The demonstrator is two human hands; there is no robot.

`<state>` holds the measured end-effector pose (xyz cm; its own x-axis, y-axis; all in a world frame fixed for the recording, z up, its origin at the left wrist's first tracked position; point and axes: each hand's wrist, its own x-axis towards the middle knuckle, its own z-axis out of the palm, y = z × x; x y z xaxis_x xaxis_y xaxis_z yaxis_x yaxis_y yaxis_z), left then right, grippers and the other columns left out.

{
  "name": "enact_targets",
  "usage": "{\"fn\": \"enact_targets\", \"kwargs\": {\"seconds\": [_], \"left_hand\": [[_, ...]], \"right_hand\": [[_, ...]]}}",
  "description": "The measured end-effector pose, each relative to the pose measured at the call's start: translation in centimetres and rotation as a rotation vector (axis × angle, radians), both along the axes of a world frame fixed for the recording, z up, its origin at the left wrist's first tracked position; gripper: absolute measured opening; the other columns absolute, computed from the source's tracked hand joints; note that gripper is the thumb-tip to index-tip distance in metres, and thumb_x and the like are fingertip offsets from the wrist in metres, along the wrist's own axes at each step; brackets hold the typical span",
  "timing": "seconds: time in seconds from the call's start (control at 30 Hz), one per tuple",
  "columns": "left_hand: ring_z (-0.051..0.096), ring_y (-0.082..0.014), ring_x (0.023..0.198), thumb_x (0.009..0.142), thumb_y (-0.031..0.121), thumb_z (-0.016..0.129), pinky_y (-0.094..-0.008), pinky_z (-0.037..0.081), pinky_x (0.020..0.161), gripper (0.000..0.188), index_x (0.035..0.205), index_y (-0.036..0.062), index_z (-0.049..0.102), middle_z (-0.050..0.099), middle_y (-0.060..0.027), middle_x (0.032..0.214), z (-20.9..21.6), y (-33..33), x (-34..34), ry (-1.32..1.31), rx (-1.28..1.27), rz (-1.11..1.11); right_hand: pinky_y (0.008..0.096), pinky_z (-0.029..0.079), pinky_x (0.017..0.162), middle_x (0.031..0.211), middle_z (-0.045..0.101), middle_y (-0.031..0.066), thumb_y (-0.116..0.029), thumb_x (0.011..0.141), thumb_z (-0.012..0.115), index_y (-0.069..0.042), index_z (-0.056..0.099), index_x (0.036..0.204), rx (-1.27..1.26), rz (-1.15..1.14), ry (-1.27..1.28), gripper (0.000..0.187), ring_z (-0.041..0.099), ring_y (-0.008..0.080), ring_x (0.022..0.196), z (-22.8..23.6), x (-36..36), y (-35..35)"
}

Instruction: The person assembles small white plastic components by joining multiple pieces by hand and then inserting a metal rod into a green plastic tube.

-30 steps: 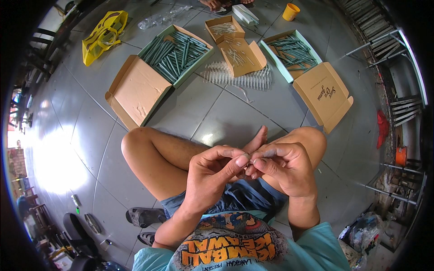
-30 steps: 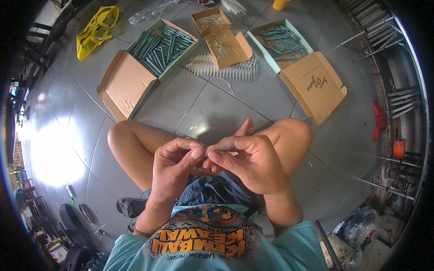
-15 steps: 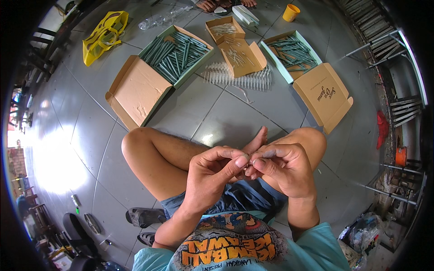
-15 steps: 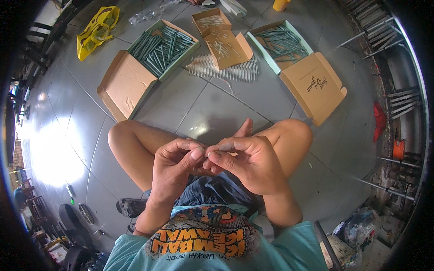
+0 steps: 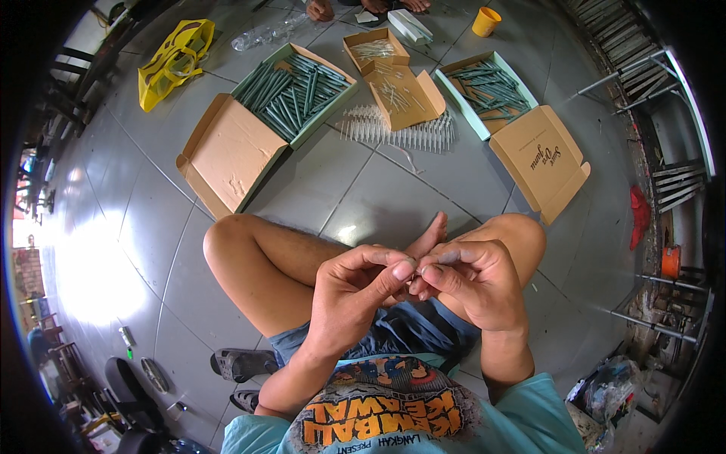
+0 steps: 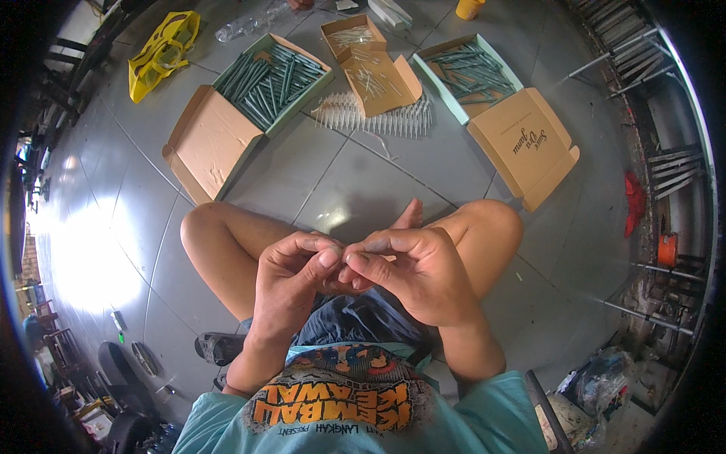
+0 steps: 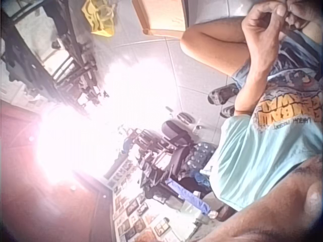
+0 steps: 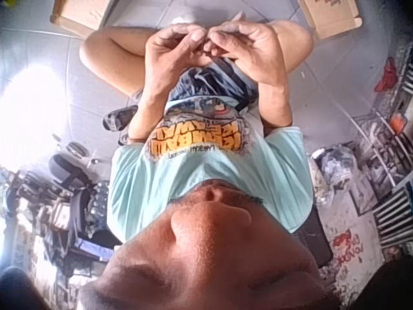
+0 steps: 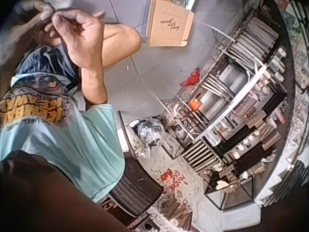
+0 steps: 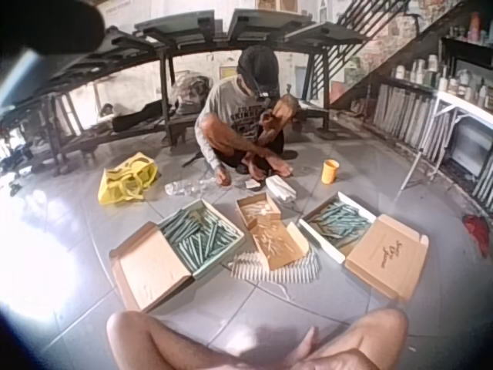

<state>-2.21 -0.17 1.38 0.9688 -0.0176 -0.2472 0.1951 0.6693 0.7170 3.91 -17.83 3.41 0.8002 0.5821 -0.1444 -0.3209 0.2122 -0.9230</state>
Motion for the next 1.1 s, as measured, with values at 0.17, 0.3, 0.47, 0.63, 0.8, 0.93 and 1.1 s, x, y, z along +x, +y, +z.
{"fn": "enact_targets", "kwargs": {"seconds": [0.17, 0.3, 0.47, 0.63, 0.8, 0.93, 1.1], "left_hand": [[0.066, -0.0124, 0.078, 0.093, 0.009, 0.067, -0.0223, 0.054, 0.065, 0.014, 0.102, -0.0018, 0.067, 0.068, -0.0063, 0.088, -0.04, -0.2, 0.09, -0.012, 0.033, 0.024], [0.067, -0.0146, 0.084, 0.093, 0.006, 0.066, -0.0272, 0.055, 0.074, 0.01, 0.101, -0.0006, 0.067, 0.069, -0.0085, 0.093, -0.12, 0.11, 0.04, 0.018, 0.055, 0.0], [0.065, -0.0118, 0.078, 0.093, 0.008, 0.067, -0.0223, 0.054, 0.066, 0.013, 0.102, -0.0018, 0.068, 0.068, -0.0061, 0.088, 0.1, -0.13, 0.16, 0.002, 0.035, 0.026], [0.065, -0.0121, 0.077, 0.093, 0.008, 0.067, -0.0224, 0.054, 0.065, 0.013, 0.102, -0.0019, 0.068, 0.068, -0.0066, 0.089, -0.26, -0.12, -0.01, 0.021, 0.047, 0.022], [0.066, -0.0124, 0.077, 0.093, 0.008, 0.067, -0.0221, 0.054, 0.064, 0.013, 0.102, -0.002, 0.068, 0.069, -0.007, 0.089, -0.01, -0.16, 0.08, 0.035, 0.03, 0.022], [0.068, -0.017, 0.083, 0.094, 0.007, 0.065, -0.0317, 0.06, 0.071, 0.011, 0.1, -0.0024, 0.065, 0.069, -0.0101, 0.092, -0.54, 0.07, 0.02, 0.005, 0.03, 0.002], [0.069, -0.0199, 0.085, 0.095, 0.007, 0.063, -0.0374, 0.064, 0.074, 0.011, 0.1, -0.003, 0.064, 0.068, -0.012, 0.093, -0.82, 0.14, -0.05, -0.012, 0.064, -0.007]], "right_hand": [[0.0236, 0.057, 0.073, 0.088, 0.072, 0.0103, -0.008, 0.094, 0.066, 0.006, 0.069, 0.101, 0.015, -0.005, -0.001, 0.016, 0.069, 0.0132, 0.081, -0.22, -0.02, 0.07], [0.0236, 0.057, 0.073, 0.088, 0.072, 0.0101, -0.007, 0.094, 0.065, 0.006, 0.069, 0.101, 0.006, -0.012, -0.001, 0.015, 0.069, 0.013, 0.08, -0.18, -0.01, 0.13], [0.0238, 0.058, 0.074, 0.088, 0.072, 0.0102, -0.007, 0.095, 0.065, 0.006, 0.069, 0.101, 0.0, 0.004, -0.006, 0.015, 0.069, 0.0133, 0.081, -0.22, 0.1, 0.11], [0.0243, 0.058, 0.074, 0.089, 0.072, 0.0108, -0.006, 0.095, 0.064, 0.006, 0.069, 0.102, 0.002, 0.006, -0.05, 0.015, 0.07, 0.0141, 0.083, -0.63, 0.09, -0.06], [0.0249, 0.058, 0.074, 0.09, 0.072, 0.0118, -0.006, 0.095, 0.063, 0.007, 0.068, 0.103, 0.0, 0.006, -0.05, 0.016, 0.07, 0.0148, 0.084, -0.6, 0.05, -0.06], [0.0251, 0.059, 0.074, 0.091, 0.072, 0.0124, -0.007, 0.095, 0.063, 0.008, 0.068, 0.103, -0.001, 0.013, -0.052, 0.017, 0.07, 0.0153, 0.085, -0.67, 0.07, -0.09], [0.0263, 0.06, 0.076, 0.092, 0.071, 0.0125, -0.005, 0.095, 0.063, 0.008, 0.067, 0.103, 0.019, 0.018, -0.038, 0.016, 0.07, 0.0158, 0.086, -0.86, 0.04, -0.11]]}}
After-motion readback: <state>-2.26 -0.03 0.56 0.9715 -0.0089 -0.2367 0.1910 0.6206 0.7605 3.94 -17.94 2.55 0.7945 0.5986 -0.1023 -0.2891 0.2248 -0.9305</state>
